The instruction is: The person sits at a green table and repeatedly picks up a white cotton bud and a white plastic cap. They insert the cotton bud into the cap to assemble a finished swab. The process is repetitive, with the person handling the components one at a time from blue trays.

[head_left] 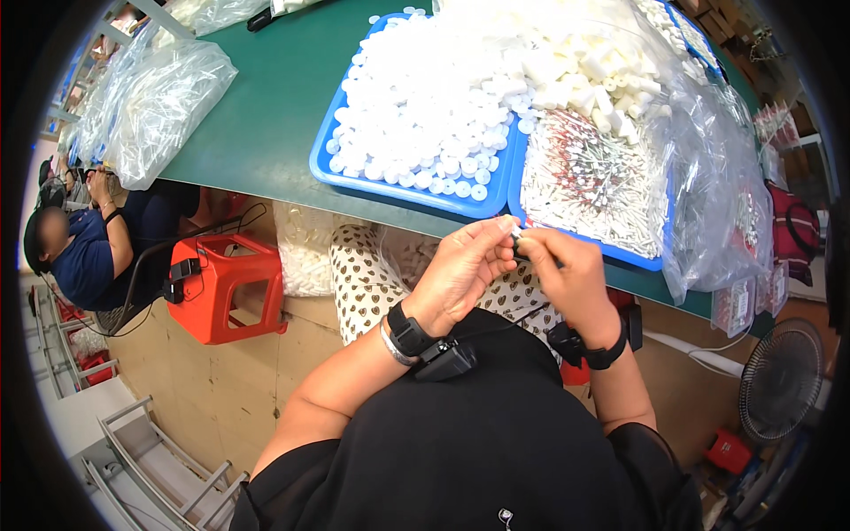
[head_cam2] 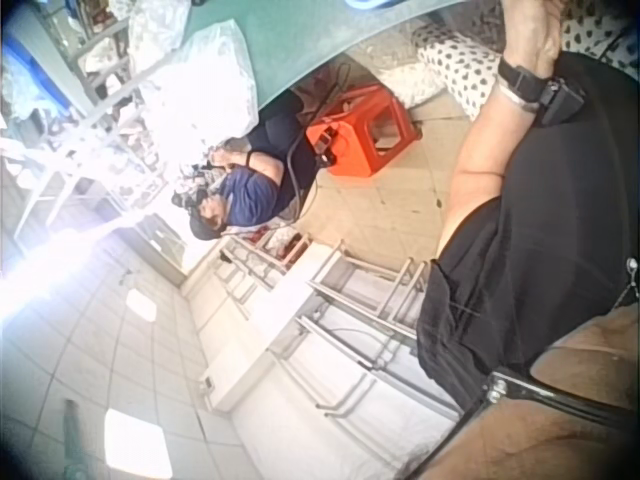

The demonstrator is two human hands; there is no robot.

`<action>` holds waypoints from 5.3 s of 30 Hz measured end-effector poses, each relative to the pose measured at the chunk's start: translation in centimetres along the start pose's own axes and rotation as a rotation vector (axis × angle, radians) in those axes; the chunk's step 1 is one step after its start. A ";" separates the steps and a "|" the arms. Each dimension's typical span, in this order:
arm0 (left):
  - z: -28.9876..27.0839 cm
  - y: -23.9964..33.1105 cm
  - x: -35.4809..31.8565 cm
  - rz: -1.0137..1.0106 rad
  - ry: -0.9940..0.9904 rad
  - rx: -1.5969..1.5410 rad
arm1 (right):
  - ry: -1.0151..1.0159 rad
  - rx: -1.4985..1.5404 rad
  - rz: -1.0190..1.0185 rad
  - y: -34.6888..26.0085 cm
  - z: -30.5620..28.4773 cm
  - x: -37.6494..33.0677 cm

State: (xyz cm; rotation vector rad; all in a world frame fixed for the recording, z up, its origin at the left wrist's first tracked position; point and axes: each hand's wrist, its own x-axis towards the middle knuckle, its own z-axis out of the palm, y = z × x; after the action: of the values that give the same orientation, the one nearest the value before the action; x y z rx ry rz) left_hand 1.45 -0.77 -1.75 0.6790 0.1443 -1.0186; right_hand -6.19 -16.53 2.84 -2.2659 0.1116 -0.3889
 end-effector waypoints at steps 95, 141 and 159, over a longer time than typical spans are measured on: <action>2.4 1.8 1.0 0.202 -0.075 0.177 | 0.182 -0.315 0.153 8.8 -9.3 10.0; 4.0 0.7 -0.6 -0.018 -0.223 0.376 | 0.146 -0.880 0.200 9.1 -14.2 -1.9; 2.7 -0.5 -0.3 0.123 -0.091 0.189 | -0.060 -0.165 -0.129 -0.2 -2.7 -1.9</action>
State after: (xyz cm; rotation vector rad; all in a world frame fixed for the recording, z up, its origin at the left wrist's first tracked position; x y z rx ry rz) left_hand 0.37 -2.24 0.30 0.8020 -0.0736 -0.9497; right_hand -8.86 -17.99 4.19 -2.4529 -0.0357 -0.3914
